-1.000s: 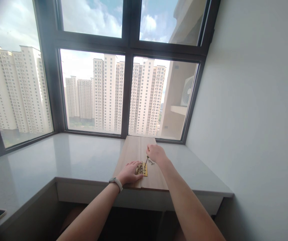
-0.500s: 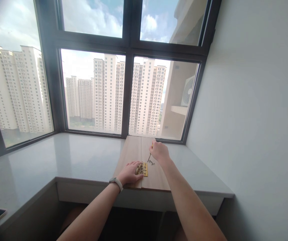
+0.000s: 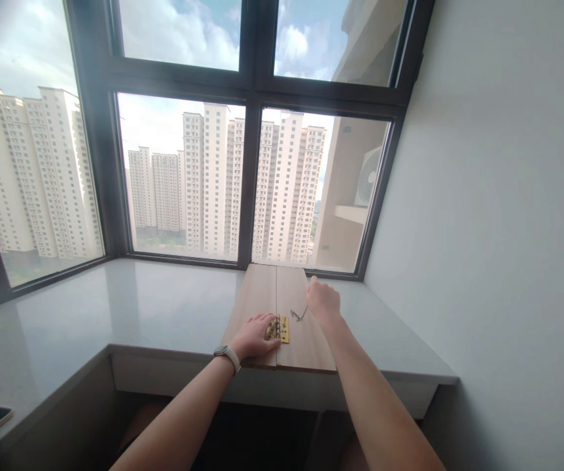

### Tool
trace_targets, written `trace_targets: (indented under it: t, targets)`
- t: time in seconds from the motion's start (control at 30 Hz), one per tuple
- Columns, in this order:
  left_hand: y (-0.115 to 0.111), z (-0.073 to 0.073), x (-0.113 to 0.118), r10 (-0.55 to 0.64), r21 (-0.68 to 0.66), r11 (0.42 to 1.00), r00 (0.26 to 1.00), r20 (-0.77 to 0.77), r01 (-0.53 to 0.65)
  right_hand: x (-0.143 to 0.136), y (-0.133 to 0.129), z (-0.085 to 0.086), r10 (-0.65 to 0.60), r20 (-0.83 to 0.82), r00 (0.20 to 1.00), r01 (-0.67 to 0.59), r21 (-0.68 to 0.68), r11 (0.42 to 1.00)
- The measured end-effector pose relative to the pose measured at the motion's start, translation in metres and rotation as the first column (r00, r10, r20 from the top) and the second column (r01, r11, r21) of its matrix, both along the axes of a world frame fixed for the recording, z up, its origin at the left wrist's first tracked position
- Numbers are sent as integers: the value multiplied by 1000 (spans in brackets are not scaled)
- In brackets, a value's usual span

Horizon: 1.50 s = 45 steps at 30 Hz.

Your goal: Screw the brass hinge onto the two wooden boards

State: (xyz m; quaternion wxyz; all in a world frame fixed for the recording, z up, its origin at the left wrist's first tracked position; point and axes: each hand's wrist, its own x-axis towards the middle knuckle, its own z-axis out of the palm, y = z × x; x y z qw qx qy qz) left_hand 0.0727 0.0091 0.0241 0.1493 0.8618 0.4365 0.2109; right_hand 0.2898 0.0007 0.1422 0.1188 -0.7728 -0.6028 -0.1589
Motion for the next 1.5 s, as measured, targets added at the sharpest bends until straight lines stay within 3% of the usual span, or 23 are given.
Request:
trace_targets:
  t: [0.4,0.83,1.5]
  targets:
    - [4,-4,0,-15,14,1000,1000,13,15,-4,0,9,38,-13,999,-37,71,997]
    - [2,-3,-3,-58,33,998,998,33,57,-32,-10,23,90,25,996,-93,110,990]
    - [11,-15,-3,-111,87,991,991,76,104,-58,-11,15,214,-12,977,-210,151,966]
